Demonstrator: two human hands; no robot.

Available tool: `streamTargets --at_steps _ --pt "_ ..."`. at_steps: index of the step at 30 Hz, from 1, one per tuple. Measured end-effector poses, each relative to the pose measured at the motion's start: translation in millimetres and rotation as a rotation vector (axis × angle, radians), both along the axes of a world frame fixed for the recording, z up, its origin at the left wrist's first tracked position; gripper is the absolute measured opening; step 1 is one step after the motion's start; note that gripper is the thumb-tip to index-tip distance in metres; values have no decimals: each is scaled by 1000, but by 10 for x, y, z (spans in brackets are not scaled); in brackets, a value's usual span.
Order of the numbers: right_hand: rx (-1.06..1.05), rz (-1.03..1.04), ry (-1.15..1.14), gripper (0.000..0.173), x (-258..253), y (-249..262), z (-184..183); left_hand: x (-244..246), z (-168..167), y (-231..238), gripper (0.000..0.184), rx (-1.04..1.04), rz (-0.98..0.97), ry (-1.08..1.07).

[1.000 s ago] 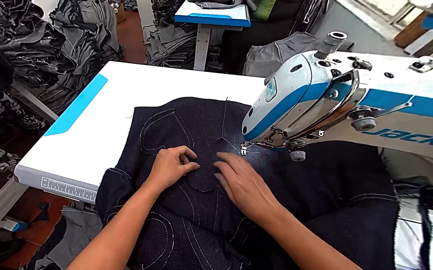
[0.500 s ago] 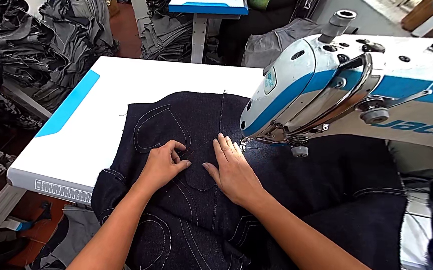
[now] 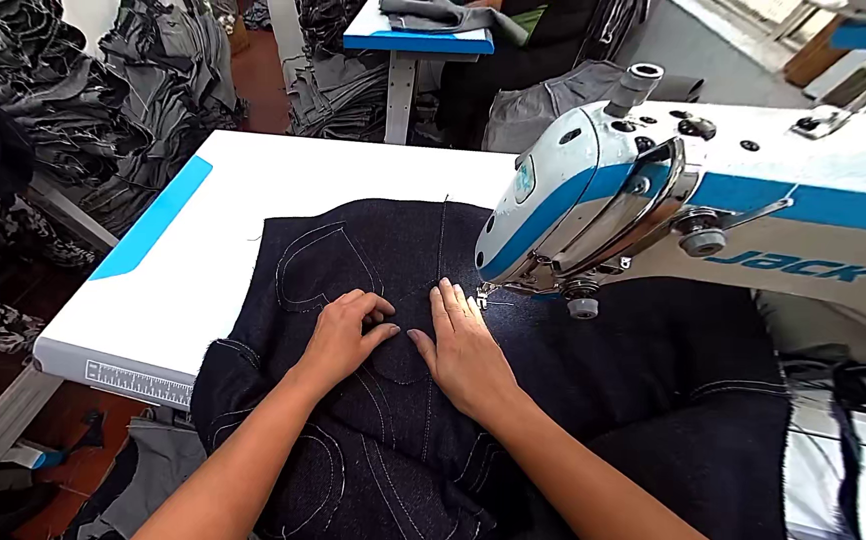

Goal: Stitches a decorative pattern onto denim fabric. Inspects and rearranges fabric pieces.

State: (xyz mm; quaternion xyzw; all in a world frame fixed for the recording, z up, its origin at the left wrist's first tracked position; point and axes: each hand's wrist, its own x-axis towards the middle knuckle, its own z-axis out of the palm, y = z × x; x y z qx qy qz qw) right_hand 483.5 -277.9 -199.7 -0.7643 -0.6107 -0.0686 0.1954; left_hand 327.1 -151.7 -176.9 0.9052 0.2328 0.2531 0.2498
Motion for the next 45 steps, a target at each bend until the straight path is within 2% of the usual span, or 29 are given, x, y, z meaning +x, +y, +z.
streamTargets --at_steps 4,8,11,13,18,22,25,32,40,45 --pt "-3 -15 2 66 -18 -27 7 4 -72 6 19 45 -8 -42" --pt "-12 -11 23 57 -21 -27 7 112 19 -132 17 149 -37 35" --pt "50 31 103 45 15 -46 12 337 159 -308 28 17 -110 142" --pt "80 59 199 40 58 -116 54 469 123 -356 33 -91 -130 174" --pt "47 -25 130 24 302 -575 269 519 -121 -325 44 131 -146 113" --pt "-54 -220 333 26 600 -623 343 521 -133 -339 45 153 -159 114" --pt "-151 -267 368 32 598 -476 386 519 -131 -336 45 159 -154 104" --pt "-241 -278 321 29 526 -410 425 518 -139 -326 47 186 -180 106" --pt "-226 -264 346 26 561 -424 422 519 -93 -333 46 202 -209 149" --pt "-172 -279 303 26 530 -443 370 554 -56 -470 70 258 -116 376"
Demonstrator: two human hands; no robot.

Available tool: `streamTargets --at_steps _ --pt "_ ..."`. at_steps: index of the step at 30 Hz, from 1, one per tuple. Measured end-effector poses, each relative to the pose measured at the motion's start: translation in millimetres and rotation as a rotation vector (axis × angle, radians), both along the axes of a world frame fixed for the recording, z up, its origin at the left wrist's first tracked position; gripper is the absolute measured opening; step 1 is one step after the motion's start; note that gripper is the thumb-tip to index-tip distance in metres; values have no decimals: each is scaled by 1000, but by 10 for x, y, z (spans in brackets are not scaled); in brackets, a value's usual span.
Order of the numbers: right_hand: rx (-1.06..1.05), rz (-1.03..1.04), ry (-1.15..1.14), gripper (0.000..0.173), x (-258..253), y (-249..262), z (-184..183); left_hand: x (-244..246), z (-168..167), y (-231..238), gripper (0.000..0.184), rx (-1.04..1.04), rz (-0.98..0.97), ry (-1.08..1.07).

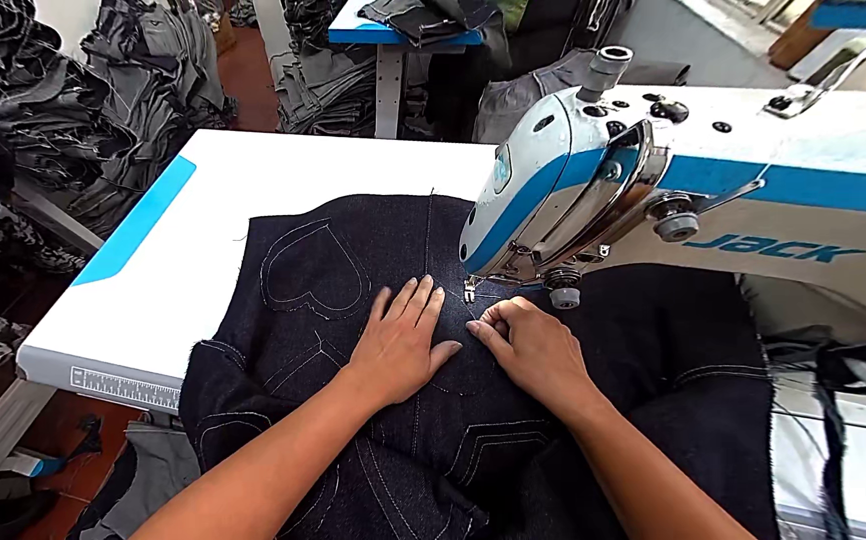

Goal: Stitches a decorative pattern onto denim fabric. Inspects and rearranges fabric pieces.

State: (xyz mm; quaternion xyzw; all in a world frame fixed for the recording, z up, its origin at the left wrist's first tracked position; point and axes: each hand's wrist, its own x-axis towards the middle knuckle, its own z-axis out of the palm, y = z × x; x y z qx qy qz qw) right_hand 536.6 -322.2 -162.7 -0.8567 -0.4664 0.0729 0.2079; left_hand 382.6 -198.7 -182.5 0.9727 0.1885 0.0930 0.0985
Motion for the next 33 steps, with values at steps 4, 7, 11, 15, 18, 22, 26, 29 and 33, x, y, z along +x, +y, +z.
streamTargets --at_steps 4,7,11,15,18,22,26,29,33 --pt "13 13 -56 28 -17 -5 -8 39 122 -120 77 -56 88 154" --pt "46 60 -110 28 7 -9 -58 45 119 -150 82 -62 115 153" --pt "23 81 -120 30 17 6 -52 19 116 -92 76 -130 89 105" --pt "16 70 -130 31 -4 5 -42 -75 146 134 49 -599 68 -230" --pt "31 69 -136 31 2 1 -68 -185 108 284 40 -825 118 -430" --pt "53 70 -143 30 7 0 -82 -194 139 228 35 -707 139 -417" --pt "36 59 -141 30 -14 3 -60 -120 70 69 42 -370 69 -302" --pt "51 60 -149 30 -6 1 -82 -76 15 -16 40 -140 24 -204" --pt "50 51 -156 30 1 2 -89 -61 -21 -83 42 20 -64 -152"
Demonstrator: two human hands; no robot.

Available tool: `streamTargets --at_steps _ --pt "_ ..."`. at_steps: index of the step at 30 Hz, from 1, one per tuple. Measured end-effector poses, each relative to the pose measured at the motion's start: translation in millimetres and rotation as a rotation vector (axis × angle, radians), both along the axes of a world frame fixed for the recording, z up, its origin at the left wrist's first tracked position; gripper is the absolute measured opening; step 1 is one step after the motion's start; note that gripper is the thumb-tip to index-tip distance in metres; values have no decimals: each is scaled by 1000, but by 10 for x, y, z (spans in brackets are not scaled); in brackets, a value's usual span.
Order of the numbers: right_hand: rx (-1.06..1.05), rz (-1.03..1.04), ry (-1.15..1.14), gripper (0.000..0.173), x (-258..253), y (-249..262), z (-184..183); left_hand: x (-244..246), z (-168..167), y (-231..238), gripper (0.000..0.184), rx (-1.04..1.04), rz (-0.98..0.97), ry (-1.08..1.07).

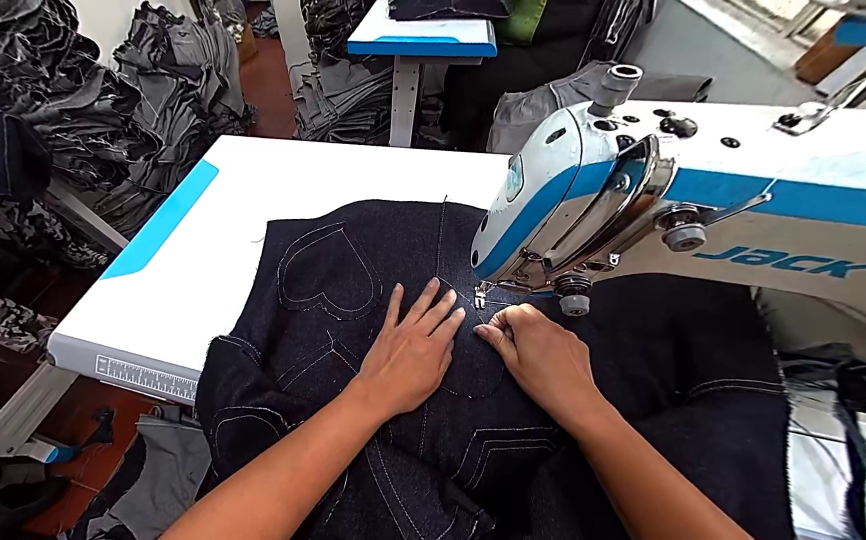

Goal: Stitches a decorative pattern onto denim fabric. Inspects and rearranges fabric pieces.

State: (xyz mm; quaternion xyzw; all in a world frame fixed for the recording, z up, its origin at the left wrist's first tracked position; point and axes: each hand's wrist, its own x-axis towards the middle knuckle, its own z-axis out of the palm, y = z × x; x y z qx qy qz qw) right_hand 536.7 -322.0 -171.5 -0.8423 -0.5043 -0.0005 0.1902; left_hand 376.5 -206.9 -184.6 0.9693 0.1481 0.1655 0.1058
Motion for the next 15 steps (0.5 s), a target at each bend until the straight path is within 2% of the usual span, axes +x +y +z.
streamTargets --at_steps 5,10,12,15 --pt "12 7 -14 31 -8 -5 -11 32 51 -57 69 -16 41 219" --pt "1 66 -30 29 74 -1 -9 123 153 -195 82 -90 164 342" --pt "72 223 -97 27 194 -33 -35 142 137 -239 85 -93 204 335" --pt "253 699 -292 22 517 -102 -80 136 103 -253 88 -69 211 306"
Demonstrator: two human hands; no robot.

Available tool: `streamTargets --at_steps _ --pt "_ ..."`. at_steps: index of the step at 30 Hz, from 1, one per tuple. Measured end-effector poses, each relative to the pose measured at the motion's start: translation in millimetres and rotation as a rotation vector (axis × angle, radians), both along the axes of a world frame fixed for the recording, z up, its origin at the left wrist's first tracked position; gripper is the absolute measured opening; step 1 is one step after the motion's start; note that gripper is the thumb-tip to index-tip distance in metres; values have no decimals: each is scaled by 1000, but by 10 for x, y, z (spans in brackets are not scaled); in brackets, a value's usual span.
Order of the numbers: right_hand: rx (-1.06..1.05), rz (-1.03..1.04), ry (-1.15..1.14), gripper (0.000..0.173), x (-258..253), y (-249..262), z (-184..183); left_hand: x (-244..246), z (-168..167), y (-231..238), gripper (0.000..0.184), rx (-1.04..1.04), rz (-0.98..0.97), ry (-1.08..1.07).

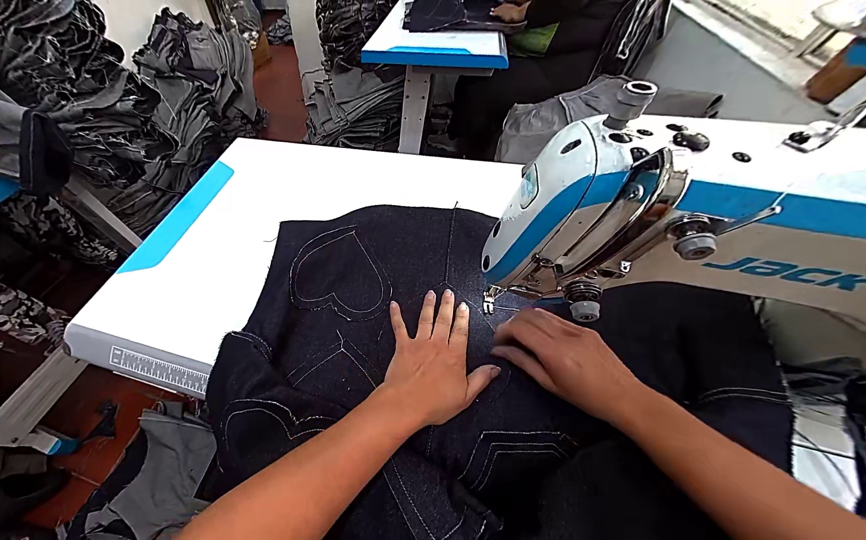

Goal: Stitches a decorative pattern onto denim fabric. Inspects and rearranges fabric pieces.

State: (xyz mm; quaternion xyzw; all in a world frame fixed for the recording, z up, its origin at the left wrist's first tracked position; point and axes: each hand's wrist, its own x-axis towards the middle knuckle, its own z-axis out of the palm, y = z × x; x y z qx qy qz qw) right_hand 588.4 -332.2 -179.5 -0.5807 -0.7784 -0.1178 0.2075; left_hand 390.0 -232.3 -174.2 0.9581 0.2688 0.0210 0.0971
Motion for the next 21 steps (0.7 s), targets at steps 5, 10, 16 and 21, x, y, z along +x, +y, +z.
streamTargets --at_steps 5,10,16,21 --pt "-36 277 4 34 249 -49 -150 -5 -1 178 88 -6 -67 -24" --pt "-37 -83 224 33 -230 31 -195 89 -45 954 79 4 -388 -112" --pt "-117 -449 393 51 -1351 -124 -209 68 -18 1389 77 41 -874 -94" --pt "26 -438 107 61 -1593 -544 -311 -111 -40 1024 77 52 -991 -82"
